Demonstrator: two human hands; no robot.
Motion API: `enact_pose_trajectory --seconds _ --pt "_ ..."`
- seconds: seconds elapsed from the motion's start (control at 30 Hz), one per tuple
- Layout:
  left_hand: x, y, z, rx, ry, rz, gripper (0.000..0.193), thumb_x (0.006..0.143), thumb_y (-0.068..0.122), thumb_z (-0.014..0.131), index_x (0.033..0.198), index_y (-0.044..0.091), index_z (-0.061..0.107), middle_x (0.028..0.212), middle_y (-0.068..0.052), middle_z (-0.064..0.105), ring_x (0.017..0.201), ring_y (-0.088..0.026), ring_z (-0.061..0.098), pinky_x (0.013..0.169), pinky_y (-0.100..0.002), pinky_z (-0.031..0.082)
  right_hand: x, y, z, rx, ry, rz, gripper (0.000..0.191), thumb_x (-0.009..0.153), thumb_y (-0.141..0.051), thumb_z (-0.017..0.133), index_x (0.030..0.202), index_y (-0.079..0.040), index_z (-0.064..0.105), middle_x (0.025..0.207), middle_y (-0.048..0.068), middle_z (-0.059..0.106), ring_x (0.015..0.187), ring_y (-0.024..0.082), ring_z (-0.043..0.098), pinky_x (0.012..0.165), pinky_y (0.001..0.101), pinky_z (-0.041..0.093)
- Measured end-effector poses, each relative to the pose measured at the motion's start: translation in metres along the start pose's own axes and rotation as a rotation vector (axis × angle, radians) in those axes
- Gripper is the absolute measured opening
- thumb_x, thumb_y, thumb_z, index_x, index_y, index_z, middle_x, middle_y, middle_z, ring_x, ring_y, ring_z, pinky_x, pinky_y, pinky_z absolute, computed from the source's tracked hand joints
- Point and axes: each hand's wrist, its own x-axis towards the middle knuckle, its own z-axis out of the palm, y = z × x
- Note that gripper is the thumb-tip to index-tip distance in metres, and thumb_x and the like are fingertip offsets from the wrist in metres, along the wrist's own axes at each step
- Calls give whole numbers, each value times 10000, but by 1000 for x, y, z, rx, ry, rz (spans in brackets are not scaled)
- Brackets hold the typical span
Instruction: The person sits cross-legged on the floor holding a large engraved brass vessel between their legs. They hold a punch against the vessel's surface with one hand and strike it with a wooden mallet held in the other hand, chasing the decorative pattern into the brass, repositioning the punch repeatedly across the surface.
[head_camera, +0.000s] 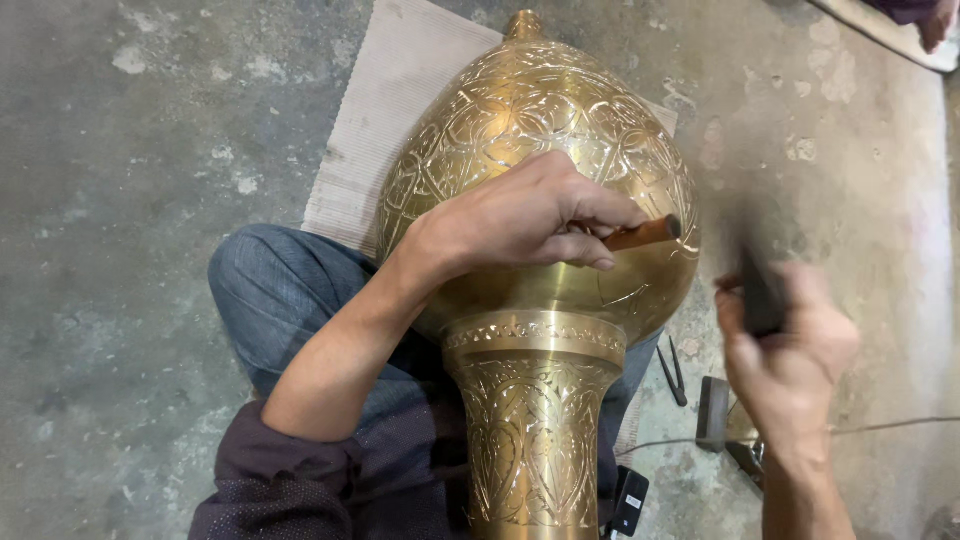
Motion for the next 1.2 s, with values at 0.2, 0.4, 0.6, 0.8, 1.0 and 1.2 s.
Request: enact_pose_trajectory --seconds 0.2,0.4,0.6,0.8,1.0,1.2 --pt "-6 -11 4 -19 -22 16 174 915 199 771 1064 130 713 696 17 665 550 -113 579 560 -314 491 -7 1 3 287 170 84 115 1026 82 733 1070 6 659 991 112 730 889 174 726 834 305 597" --pt "-19 -15 14 -67 165 -109 489 941 181 755 1404 199 598 956 -36 807 785 -126 799 772 -295 658 -13 22 -3 325 52 100 130 972 59 768 970 -13 660 886 96 711 852 178 730 790 308 606" --pt "-21 -17 15 -18 209 -35 509 937 182 777 1413 192 595 990 -57 800 830 -153 804 798 -304 668 -21 31 -11 285 1 256 148 910 33 784 970 -10 656 857 99 694 733 134 666 676 253 536" --pt "-19 -14 13 -10 208 -27 503 938 199 785 1403 183 594 896 -24 780 756 -134 778 713 -292 642 -13 18 -19 259 76 86 145 986 -2 797 1028 -11 659 879 93 711 743 127 687 698 231 547" --pt "-14 -8 11 28 118 19 366 993 195 737 1344 196 635 868 7 760 643 -84 694 633 -241 596 -12 14 -22 -136 3 25 151 1017 -71 779 1119 -1 693 863 87 710 702 139 681 676 251 540" --pt "-4 0 5 51 -38 -11 255 941 188 707 1195 161 699 709 35 688 559 -41 591 555 -261 543 -24 32 -17 -106 15 -21 207 1091 -216 758 1040 -49 647 885 44 701 744 131 676 783 259 546"
